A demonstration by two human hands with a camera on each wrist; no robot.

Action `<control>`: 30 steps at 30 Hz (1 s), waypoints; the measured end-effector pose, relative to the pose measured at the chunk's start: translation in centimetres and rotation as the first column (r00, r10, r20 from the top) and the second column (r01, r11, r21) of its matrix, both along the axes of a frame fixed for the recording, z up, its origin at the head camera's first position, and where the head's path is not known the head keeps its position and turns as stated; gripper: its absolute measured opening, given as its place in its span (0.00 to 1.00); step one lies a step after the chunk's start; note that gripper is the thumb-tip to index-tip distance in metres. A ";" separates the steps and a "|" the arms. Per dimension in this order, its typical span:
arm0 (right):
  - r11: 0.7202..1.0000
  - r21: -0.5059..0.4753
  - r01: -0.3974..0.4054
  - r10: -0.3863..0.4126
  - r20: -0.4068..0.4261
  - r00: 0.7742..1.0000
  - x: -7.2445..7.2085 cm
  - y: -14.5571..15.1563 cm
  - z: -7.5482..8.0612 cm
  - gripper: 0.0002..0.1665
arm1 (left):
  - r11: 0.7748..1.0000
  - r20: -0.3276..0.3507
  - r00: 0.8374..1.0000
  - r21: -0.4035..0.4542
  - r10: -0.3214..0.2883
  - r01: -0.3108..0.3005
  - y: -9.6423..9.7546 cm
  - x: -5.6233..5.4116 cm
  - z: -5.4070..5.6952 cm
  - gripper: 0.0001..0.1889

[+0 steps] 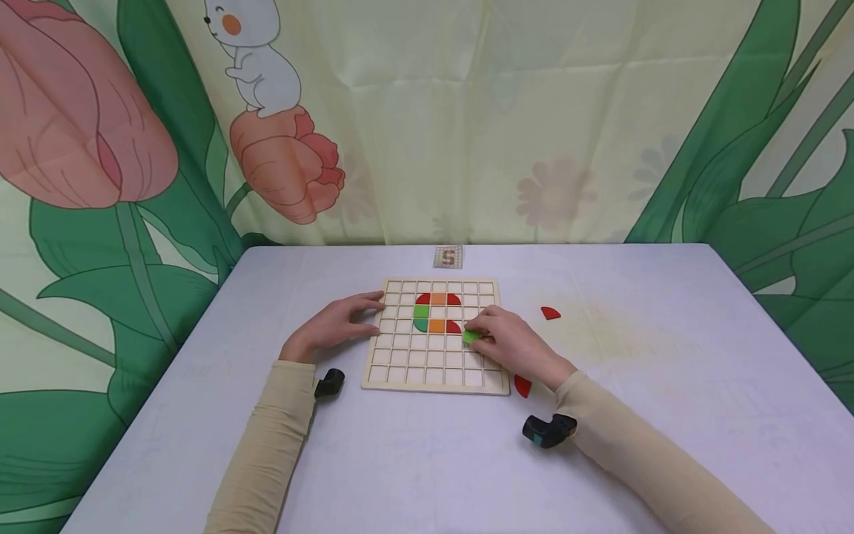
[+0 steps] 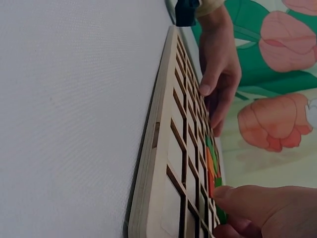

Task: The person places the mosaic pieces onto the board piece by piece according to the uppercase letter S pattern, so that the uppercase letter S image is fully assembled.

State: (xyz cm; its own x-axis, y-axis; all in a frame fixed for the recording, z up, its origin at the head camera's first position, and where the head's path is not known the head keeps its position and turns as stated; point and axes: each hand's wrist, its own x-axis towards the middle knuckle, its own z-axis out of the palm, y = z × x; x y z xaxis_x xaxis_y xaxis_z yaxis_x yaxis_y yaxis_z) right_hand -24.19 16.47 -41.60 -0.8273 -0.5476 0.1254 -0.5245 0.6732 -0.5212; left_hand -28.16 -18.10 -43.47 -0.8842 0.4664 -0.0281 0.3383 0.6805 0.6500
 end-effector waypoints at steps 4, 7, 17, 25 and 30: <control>1.000 0.012 -0.020 0.020 -0.021 1.000 0.0 -0.3 0.0 0.17 | 1.000 0.001 1.000 0.002 0.011 -0.011 0.0 0.0 0.0 0.29; 0.999 0.026 -0.027 0.028 -0.020 0.999 0.0 -0.7 0.0 0.16 | 1.000 0.006 1.000 0.002 0.016 -0.016 0.0 -0.1 -0.1 0.29; 0.999 0.018 -0.050 0.051 -0.051 0.997 0.0 -1.7 -0.3 0.15 | 1.000 0.007 1.000 0.003 0.015 -0.015 0.1 0.0 0.1 0.29; 0.999 0.029 -0.046 0.047 -0.046 0.998 -0.1 -2.0 -0.5 0.15 | 1.000 0.001 1.000 -0.003 0.014 -0.014 0.1 0.0 0.2 0.28; 0.998 0.022 -0.060 0.061 -0.065 0.996 0.0 -1.8 -0.5 0.13 | 1.000 0.008 1.000 0.003 0.015 -0.015 0.0 0.1 0.1 0.28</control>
State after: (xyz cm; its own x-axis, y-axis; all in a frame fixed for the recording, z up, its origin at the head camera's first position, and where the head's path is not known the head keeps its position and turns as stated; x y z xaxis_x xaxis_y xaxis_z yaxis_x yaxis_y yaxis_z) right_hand -24.18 14.70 -42.13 -0.7828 -0.5995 0.1668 -0.5973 0.6487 -0.4716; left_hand -28.11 -18.06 -43.33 -0.8906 0.4535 -0.0342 0.3229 0.6834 0.6548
